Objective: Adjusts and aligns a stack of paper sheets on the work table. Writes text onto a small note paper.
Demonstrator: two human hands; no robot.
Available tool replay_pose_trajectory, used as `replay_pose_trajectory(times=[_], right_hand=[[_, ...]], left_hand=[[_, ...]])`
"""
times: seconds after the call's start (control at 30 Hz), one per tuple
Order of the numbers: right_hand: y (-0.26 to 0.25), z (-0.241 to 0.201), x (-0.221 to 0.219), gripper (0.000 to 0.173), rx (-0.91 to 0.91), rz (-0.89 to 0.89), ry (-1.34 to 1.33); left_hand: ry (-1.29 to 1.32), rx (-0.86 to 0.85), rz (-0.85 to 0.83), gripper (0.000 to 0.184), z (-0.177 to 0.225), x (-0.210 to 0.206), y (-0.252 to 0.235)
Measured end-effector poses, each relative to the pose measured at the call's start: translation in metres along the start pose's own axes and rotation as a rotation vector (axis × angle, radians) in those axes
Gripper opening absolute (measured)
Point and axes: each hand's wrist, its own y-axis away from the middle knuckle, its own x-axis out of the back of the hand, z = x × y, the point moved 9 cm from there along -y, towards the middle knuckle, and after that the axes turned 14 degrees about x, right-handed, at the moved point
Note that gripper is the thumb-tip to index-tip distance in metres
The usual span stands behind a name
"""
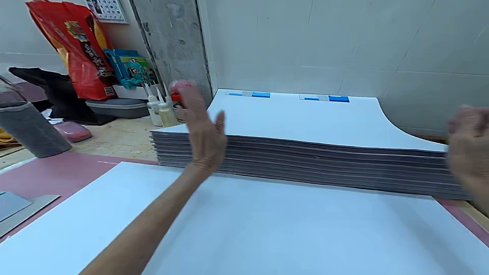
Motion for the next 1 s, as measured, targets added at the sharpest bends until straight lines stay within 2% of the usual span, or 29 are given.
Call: replay_pose_trajectory(times=[0.07,0.1,0.17,0.23,0.3,0.4,0.5,0.6,0.8,0.87,0.93,1.0], right_hand=[[0.002,-0.074,-0.034,0.052,0.238,-0.015,0.022],[0.004,-0.098,-0.057,0.051,0.328,-0.034,0.016],[0.004,-0.115,-0.101,0.055,0.435,-0.090,0.043],[-0.003,-0.112,-0.117,0.059,0.441,-0.111,0.066],[-0.002,-0.110,-0.112,0.059,0.376,-0.116,0.050],[0.014,-0.136,-0.100,0.053,0.440,-0.025,0.049],[0.041,-0.152,-0.130,0.052,0.585,0.058,0.163],[0.041,-0.151,-0.137,0.053,0.592,0.032,0.184],[0.058,-0.149,-0.089,0.063,0.730,0.116,0.197],[0.068,-0.129,-0.098,0.071,0.701,-0.026,0.231],[0.073,-0.116,-0.106,0.077,0.615,-0.214,0.180],[0.065,-0.122,-0.094,0.077,0.591,-0.245,0.085]], left_hand=[[-0.065,-0.288,-0.034,0.066,0.038,-0.038,0.032],[-0.067,-0.426,-0.062,0.065,0.052,-0.057,0.049],[-0.070,-0.644,-0.122,0.056,0.063,-0.091,0.068],[-0.083,-0.724,-0.134,0.053,0.062,-0.103,0.068],[-0.082,-0.709,-0.191,0.053,0.064,-0.098,0.071],[-0.087,-0.700,-0.213,0.055,0.074,-0.088,0.073],[-0.112,-0.704,-0.264,0.053,0.066,-0.102,0.077],[-0.154,-0.718,-0.322,0.058,0.063,-0.108,0.076],[-0.209,-0.665,-0.308,0.073,0.058,-0.108,0.075],[-0.254,-0.636,-0.342,0.080,0.063,-0.110,0.082],[-0.251,-0.642,-0.389,0.078,0.065,-0.115,0.094],[-0.252,-0.612,-0.423,0.071,0.067,-0.117,0.097]])
